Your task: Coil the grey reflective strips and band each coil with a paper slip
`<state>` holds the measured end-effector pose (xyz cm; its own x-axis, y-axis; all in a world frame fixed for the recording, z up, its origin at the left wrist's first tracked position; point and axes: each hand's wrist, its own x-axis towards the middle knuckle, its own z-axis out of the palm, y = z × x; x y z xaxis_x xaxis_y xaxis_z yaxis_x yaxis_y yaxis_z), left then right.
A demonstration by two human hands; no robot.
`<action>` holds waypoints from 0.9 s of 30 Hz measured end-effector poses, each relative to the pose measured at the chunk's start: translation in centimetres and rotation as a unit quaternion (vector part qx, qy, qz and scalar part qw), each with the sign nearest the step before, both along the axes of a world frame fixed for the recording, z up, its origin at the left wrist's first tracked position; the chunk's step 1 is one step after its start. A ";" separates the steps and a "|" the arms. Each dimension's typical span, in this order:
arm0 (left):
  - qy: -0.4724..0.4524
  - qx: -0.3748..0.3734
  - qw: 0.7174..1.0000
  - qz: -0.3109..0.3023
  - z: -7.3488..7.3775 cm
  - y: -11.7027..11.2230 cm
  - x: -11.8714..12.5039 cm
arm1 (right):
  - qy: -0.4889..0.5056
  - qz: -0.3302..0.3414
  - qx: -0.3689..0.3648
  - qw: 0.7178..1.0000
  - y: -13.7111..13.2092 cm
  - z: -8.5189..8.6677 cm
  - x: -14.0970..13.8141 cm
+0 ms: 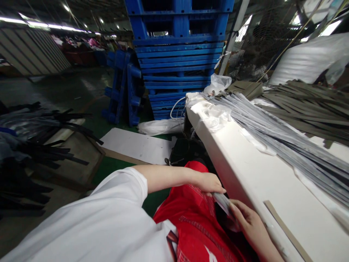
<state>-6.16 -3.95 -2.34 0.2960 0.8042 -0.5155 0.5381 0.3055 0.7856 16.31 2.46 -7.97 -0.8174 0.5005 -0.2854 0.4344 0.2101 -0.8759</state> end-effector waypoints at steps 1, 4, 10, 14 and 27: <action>0.013 0.005 1.000 0.005 0.2 0.1 0.0 | 0.011 -0.005 0.009 1.000 0.1 0.2 -0.1; 0.042 0.012 0.999 0.004 0.6 0.6 0.1 | 0.031 -0.019 0.023 0.999 0.1 0.7 -0.4; 0.145 0.061 0.987 -0.036 -0.1 1.1 1.2 | 0.006 -0.017 0.029 0.999 0.2 0.8 -1.2; 0.183 0.115 0.974 -0.073 -0.3 1.4 2.0 | 0.010 -0.020 0.137 0.990 0.0 1.6 -1.9; -0.032 -0.108 0.993 -0.043 0.7 1.3 1.5 | 0.066 -0.019 0.110 0.992 0.2 1.7 -1.4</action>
